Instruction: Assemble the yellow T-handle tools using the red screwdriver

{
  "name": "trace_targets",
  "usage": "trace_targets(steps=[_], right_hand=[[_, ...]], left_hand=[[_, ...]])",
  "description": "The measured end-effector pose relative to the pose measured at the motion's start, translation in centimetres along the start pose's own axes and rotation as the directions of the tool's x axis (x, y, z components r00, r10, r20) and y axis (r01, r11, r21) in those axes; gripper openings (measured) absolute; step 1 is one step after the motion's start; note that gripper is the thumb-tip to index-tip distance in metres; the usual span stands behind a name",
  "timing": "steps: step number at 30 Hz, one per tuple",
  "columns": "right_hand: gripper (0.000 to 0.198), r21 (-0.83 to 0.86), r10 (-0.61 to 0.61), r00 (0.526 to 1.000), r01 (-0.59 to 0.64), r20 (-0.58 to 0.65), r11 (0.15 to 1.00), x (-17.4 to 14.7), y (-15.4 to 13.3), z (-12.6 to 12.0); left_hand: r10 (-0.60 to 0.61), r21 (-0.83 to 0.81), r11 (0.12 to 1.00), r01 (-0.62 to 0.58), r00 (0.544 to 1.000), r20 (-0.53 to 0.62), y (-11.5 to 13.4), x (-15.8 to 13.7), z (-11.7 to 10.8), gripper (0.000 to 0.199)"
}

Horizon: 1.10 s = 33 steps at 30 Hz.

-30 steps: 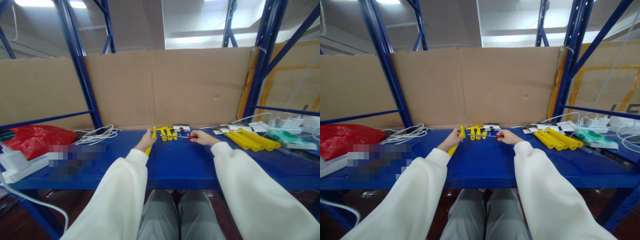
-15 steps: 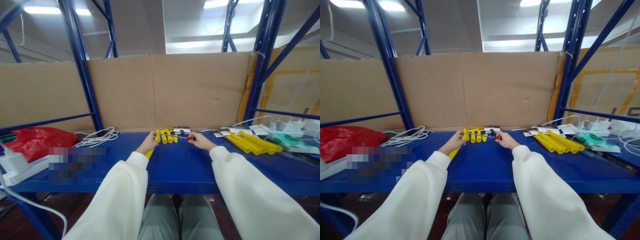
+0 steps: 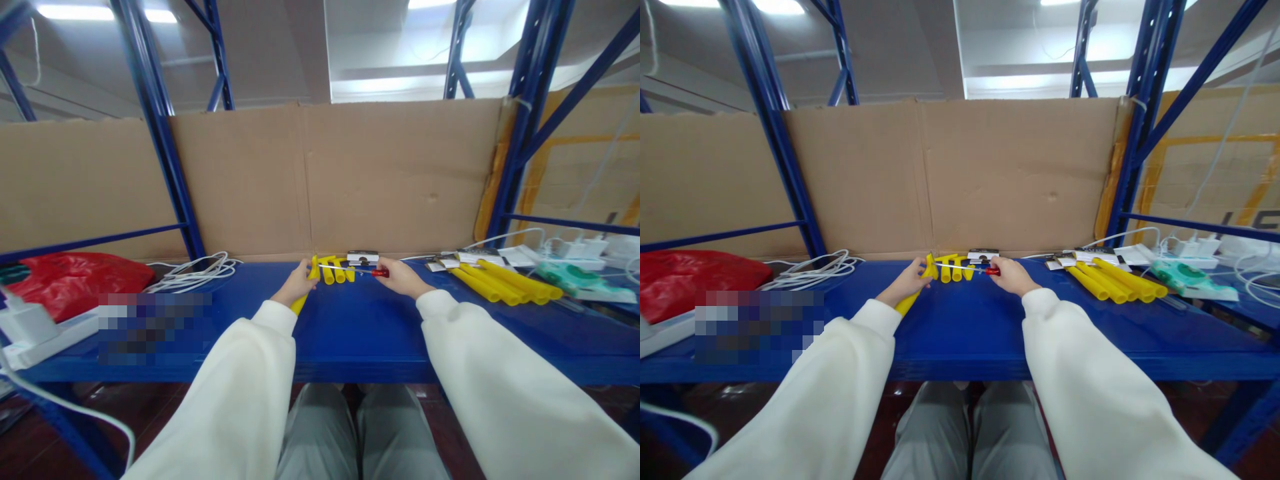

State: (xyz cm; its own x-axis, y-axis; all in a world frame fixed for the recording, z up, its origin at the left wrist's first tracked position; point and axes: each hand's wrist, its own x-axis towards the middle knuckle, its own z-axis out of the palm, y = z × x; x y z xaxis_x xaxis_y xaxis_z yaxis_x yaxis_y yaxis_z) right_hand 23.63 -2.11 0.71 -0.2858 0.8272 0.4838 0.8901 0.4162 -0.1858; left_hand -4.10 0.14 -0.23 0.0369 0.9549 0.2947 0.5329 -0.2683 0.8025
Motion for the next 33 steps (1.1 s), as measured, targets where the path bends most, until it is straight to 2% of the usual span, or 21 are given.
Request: trace_targets(steps=[1, 7, 15, 21, 27, 33], right_hand=[[0.001, -0.044, 0.003, 1.000, -0.003, 0.005, 0.999, -0.1, -0.4, -0.3], [0.024, -0.229, 0.152, 0.985, -0.129, 0.084, 0.965, -0.5, -2.2, -0.8], [0.017, -0.273, 0.055, 0.992, -0.022, 0.117, 0.962, -0.3, -2.0, -0.6], [0.023, -0.300, 0.181, 0.976, -0.139, 0.118, 0.944, -0.4, -2.2, -0.6], [0.025, -0.288, 0.158, 0.971, -0.103, 0.178, 0.952, -0.4, -2.3, -0.7], [0.018, -0.319, 0.178, 0.974, -0.127, 0.139, 0.939, -0.4, -2.2, -0.9]], left_hand=[[0.003, 0.012, 1.000, -0.003, 1.000, -0.003, 0.0, 0.0, 0.0, 0.034], [0.014, 0.069, 0.998, -0.013, 1.000, -0.009, 0.1, -0.1, 0.0, 0.037], [0.042, 0.059, 0.997, -0.042, 0.999, -0.001, -0.2, 0.0, 0.1, 0.039], [0.053, 0.062, 0.997, -0.053, 0.999, -0.001, -0.1, 0.0, 0.3, 0.038], [0.036, 0.083, 0.996, -0.035, 0.999, -0.004, 0.5, -0.5, 0.2, 0.035], [0.052, 0.070, 0.996, -0.052, 0.999, -0.006, 0.4, -0.4, 0.2, 0.039]])
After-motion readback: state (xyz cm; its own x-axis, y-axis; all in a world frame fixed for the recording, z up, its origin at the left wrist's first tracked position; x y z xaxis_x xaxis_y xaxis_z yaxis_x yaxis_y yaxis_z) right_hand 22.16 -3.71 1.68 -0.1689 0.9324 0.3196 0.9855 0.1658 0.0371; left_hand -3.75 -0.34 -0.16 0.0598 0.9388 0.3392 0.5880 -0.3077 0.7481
